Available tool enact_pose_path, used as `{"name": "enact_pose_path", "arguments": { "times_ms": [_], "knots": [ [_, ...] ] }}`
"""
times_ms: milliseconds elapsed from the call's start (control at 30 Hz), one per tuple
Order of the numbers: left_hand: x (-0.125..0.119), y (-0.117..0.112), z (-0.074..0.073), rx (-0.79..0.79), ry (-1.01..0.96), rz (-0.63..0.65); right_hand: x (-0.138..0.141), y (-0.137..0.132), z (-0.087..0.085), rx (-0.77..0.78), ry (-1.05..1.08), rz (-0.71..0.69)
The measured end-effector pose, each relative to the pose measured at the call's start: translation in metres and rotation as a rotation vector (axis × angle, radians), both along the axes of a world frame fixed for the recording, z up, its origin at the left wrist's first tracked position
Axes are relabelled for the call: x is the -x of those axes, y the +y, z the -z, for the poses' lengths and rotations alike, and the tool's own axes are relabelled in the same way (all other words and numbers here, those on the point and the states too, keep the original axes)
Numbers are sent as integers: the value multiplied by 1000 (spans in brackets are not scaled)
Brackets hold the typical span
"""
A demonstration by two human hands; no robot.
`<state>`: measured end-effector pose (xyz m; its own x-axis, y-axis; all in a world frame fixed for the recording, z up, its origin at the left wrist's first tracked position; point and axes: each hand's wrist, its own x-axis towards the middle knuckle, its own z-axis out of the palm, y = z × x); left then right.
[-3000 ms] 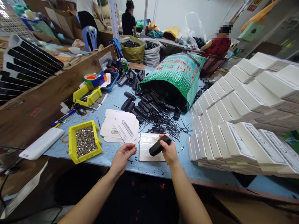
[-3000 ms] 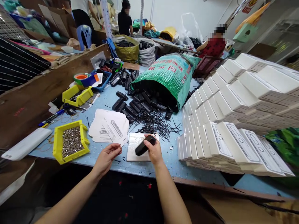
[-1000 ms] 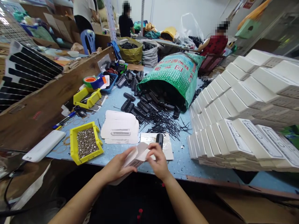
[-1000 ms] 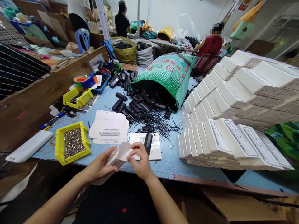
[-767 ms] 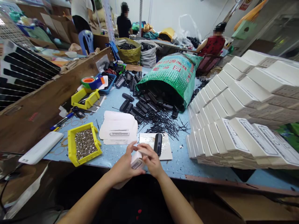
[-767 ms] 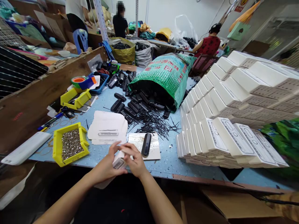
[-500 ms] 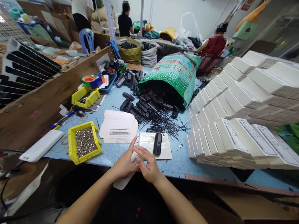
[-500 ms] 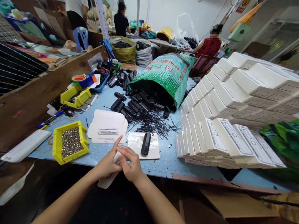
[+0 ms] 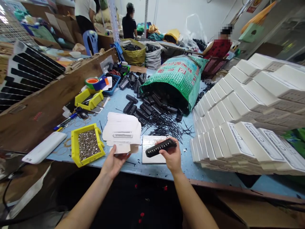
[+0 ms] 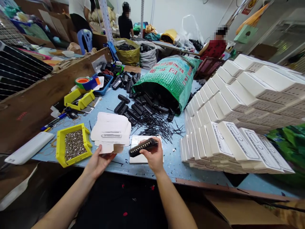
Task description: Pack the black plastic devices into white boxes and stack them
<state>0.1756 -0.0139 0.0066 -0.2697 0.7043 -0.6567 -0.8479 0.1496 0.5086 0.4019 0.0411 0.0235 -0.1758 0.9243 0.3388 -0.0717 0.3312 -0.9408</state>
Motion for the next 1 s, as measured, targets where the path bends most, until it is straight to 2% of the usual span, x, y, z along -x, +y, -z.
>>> {"name": "enact_pose_path", "arguments": {
  "times_ms": [67,133,167,233,300,367,400,467,500,567,633,700,767,833,900,1000],
  "knots": [
    [-14,-3,-1,9,-23,58,32,-13,-2,-10,204,66],
    [-21,-8,-1,-48,101,233,55,-19,-2,-46,174,95],
    [-20,-12,-1,-73,260,307,62,-19,-2,-43,143,113],
    [-12,-21,1,-92,643,350,69,-18,-1,13,121,100],
    [1,-31,5,-114,1055,331,74,-15,1,73,116,-60],
    [11,-37,9,-137,1381,388,82,-15,10,88,36,-242],
    [16,-39,10,-133,1529,420,87,-16,18,79,-62,-275],
    [23,-40,13,-97,1712,402,98,-22,38,11,-392,-243],
    [25,-38,15,-87,1756,369,102,-27,49,-46,-592,-237],
    [30,-35,17,-135,1800,369,106,-34,67,-138,-895,-314],
    [32,-30,19,-230,1792,448,101,-37,72,-141,-989,-383],
    [29,-27,20,-297,1756,522,89,-32,60,-21,-832,-324],
    [21,-25,20,-327,1717,622,75,-23,38,115,-484,-163],
    [11,-22,22,-345,1672,757,63,-15,14,159,-161,6],
    [0,-20,25,-343,1611,853,54,-11,-2,41,-158,44],
    [-8,-14,31,-343,1538,831,49,-10,-6,-184,-447,-40]
  ]
}}
